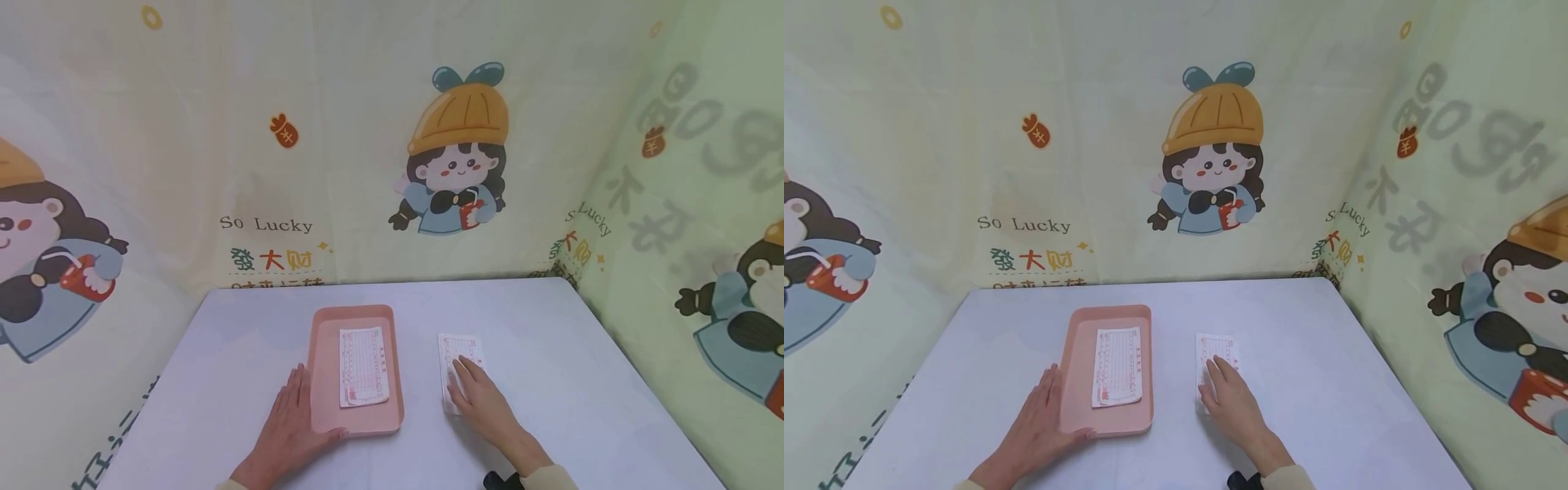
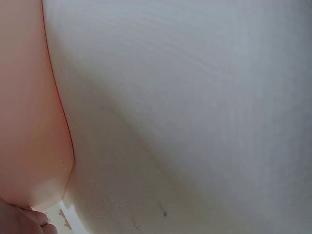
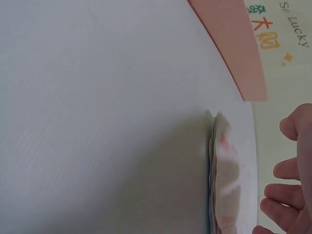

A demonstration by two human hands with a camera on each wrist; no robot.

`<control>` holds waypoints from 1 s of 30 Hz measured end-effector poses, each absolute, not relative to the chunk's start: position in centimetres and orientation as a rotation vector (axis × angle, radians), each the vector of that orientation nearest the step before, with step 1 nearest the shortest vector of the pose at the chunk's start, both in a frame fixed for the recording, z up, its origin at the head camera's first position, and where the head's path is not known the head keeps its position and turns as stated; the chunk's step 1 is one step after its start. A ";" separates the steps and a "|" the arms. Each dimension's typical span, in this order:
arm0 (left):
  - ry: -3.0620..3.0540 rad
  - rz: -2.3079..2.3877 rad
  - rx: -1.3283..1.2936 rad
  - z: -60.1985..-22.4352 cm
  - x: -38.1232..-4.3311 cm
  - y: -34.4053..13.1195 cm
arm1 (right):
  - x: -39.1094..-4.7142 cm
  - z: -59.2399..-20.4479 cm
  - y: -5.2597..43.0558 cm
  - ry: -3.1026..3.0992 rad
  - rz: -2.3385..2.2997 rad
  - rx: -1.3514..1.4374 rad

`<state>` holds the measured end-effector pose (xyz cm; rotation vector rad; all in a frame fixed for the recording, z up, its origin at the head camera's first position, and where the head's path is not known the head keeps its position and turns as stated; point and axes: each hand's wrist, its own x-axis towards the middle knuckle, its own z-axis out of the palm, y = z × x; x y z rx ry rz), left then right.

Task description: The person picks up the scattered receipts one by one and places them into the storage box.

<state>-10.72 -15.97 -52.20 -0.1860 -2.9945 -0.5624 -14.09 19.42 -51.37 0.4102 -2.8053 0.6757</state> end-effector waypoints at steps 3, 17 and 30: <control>-2.988 -0.560 -0.189 -52.2 -10.7 -15.9 | -14.0 -51.7 19.8 -2.797 0.669 0.401; -2.986 -0.554 -0.187 -52.1 -10.6 -15.9 | -13.2 -52.7 21.0 -2.842 0.649 0.376; -2.960 -0.554 -0.195 -52.4 -10.5 -16.0 | -12.7 -53.6 21.7 -2.661 0.502 0.538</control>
